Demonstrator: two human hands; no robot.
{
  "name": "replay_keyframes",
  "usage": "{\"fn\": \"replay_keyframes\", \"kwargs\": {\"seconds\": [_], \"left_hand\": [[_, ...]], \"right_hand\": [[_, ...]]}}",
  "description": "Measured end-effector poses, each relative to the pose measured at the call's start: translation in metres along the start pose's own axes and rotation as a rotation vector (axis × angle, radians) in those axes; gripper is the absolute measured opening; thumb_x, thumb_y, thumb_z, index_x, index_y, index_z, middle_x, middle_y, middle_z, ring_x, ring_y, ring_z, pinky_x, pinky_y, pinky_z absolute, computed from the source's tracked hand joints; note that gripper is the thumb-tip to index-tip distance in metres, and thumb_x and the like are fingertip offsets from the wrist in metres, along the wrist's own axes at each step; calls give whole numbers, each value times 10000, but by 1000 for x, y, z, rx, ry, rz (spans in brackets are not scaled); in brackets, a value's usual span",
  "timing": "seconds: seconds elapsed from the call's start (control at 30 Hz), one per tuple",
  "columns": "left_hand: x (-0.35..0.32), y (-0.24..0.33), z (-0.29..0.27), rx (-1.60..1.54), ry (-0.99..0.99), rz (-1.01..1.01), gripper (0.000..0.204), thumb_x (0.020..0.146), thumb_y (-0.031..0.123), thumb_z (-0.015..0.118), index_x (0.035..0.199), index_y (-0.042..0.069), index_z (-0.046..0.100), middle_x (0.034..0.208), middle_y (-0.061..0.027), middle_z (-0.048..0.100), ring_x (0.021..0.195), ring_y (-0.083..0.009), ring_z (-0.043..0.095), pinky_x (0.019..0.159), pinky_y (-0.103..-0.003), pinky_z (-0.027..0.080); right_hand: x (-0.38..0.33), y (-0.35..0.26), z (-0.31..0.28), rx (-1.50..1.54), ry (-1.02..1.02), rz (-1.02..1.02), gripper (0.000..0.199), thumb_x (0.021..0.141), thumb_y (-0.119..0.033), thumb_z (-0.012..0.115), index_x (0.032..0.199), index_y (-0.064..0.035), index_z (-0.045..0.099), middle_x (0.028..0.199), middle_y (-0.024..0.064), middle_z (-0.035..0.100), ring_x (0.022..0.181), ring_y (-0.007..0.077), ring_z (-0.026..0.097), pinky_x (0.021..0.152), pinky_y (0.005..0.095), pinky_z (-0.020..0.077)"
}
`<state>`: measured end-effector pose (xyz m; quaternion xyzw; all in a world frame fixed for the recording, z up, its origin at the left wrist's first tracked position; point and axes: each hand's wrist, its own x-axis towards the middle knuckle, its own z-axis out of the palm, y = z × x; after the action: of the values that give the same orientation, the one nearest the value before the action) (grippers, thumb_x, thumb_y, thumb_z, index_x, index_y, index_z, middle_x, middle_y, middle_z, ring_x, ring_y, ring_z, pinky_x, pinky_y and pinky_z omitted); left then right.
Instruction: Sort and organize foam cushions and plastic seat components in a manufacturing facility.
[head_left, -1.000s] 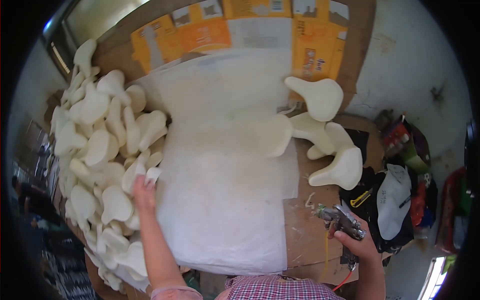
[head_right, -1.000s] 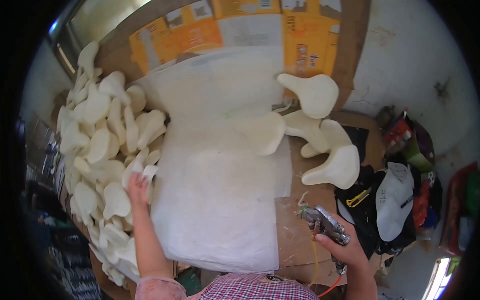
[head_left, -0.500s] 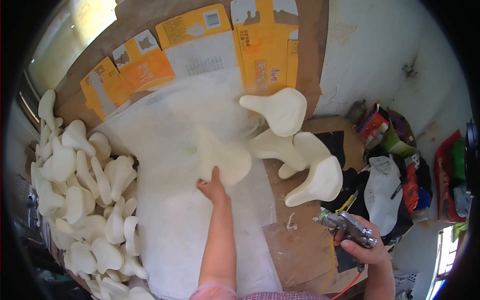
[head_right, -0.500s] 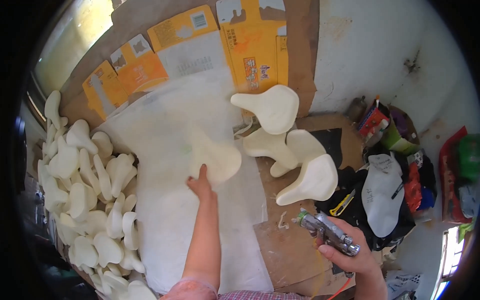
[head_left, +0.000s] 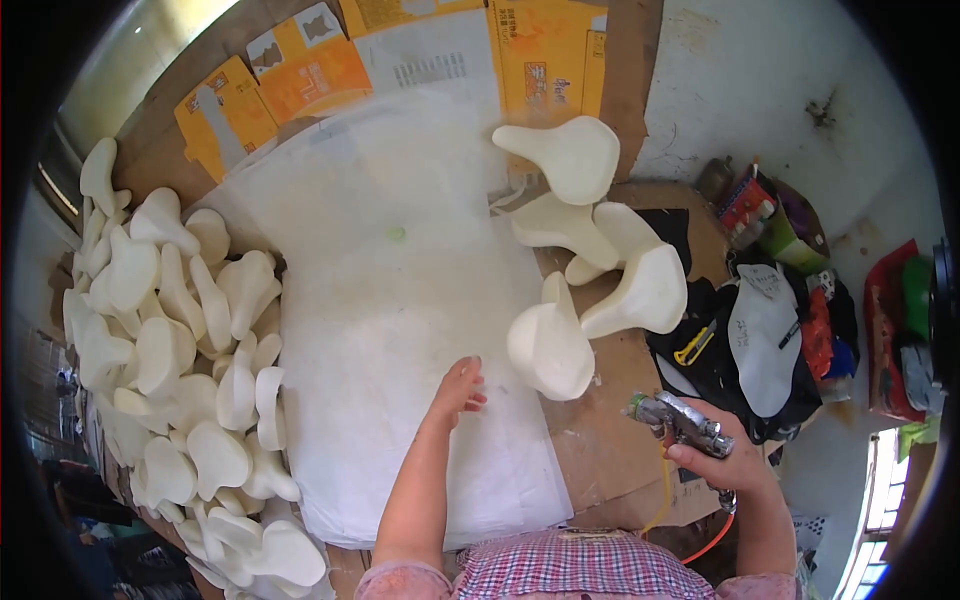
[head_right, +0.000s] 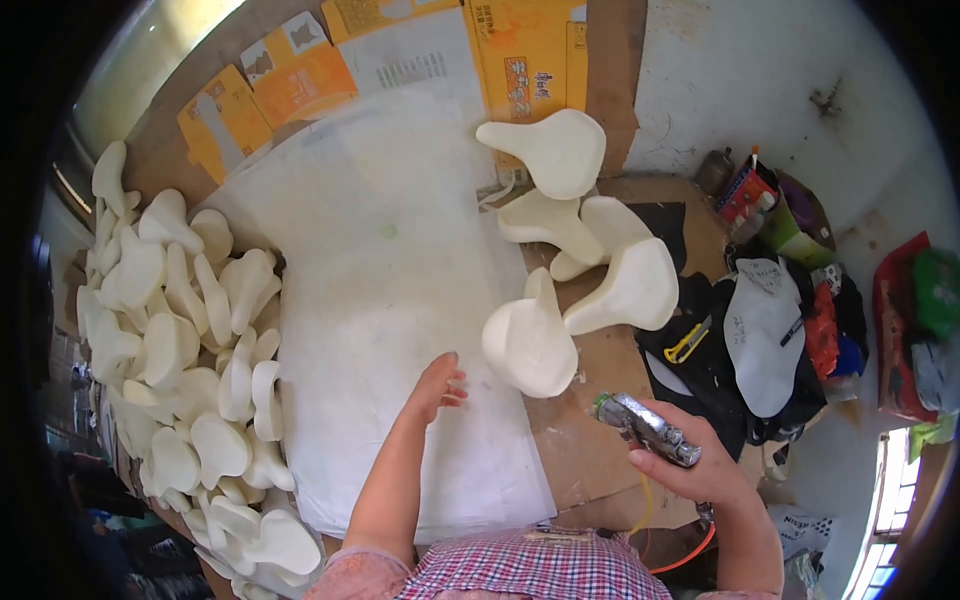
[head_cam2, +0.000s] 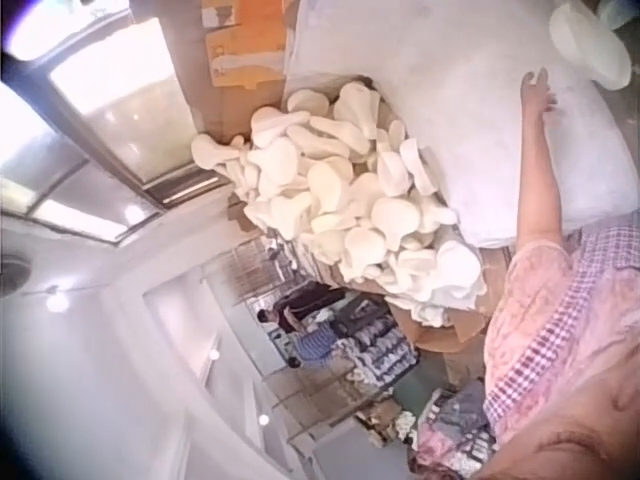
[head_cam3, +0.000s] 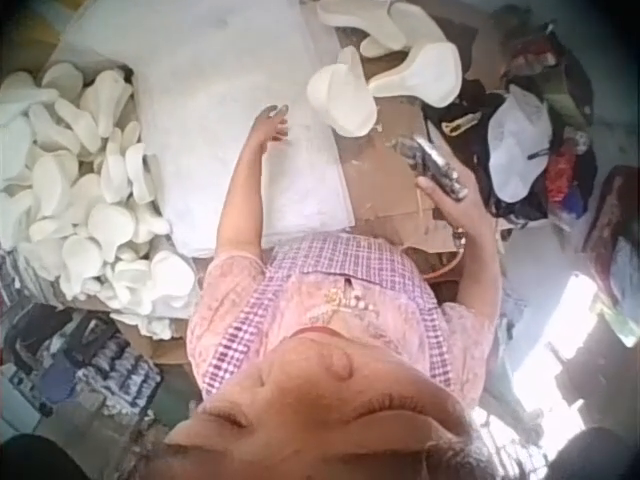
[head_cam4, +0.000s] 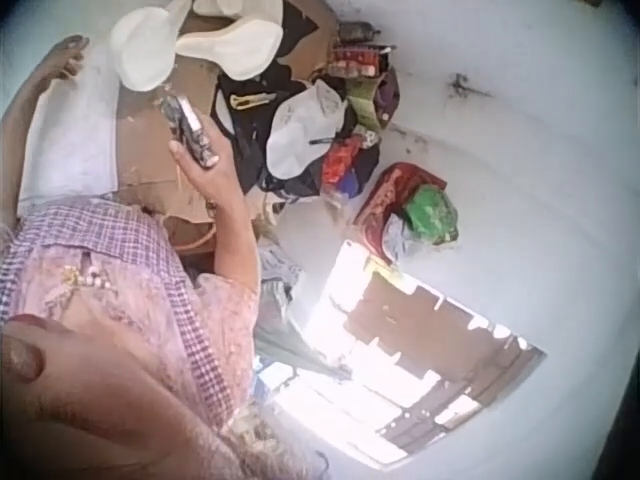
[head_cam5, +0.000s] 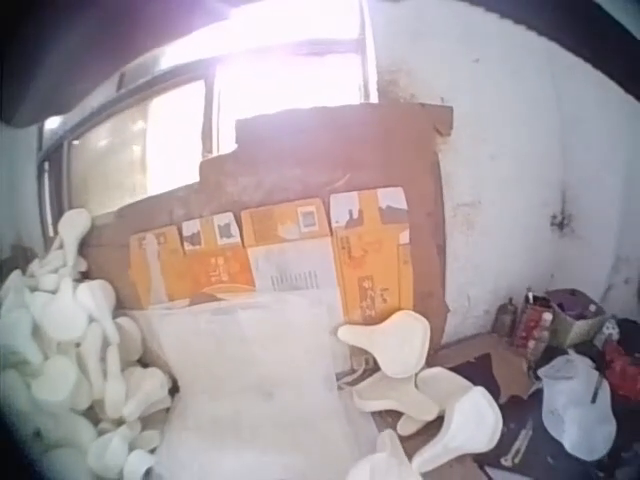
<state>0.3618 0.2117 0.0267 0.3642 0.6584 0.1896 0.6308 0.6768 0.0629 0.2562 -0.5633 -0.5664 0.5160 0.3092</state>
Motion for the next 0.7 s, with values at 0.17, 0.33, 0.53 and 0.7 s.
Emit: {"fn": "replay_keyframes", "kwargs": {"seconds": [0.17, 0.33, 0.53, 0.7], "left_hand": [[28, 2, 12, -215, 83, 222, 642, 811, 395, 572, 1350, 122, 354, 1154, -83, 525, 916, -185, 544, 675, -356, 477], [23, 25, 20, 54, 35, 199, 538, 784, 240, 555, 1292, 111, 433, 1088, -77, 552, 860, -182, 562, 619, -327, 481], [5, 3, 10, -47, 39, 215, 495, 738, 118, 541, 1230, 79, 505, 921, -71, 583, 745, -173, 570, 539, -292, 473], [-39, -27, -33, -161, 266, 217, 541, 740, 100, 551, 1272, 84, 452, 962, -89, 562, 774, -184, 569, 539, -300, 489]], "right_hand": [[-31, -22, -1, 110, 111, -26, 506, 769, -82, 662, 1222, 24, 464, 841, 54, 594, 749, 86, 551, 697, 233, 455], [-54, -23, -11, 122, 285, -118, 508, 783, -100, 633, 1225, 62, 441, 862, 62, 600, 755, 104, 571, 697, 242, 480], [-71, -14, -13, 45, 35, 71, 492, 760, -63, 643, 1213, 34, 479, 894, 55, 611, 752, 86, 569, 640, 236, 479], [-62, -9, -22, 135, 82, -22, 488, 734, -94, 673, 1171, 40, 502, 809, 48, 604, 685, 78, 545, 619, 221, 443]]}}
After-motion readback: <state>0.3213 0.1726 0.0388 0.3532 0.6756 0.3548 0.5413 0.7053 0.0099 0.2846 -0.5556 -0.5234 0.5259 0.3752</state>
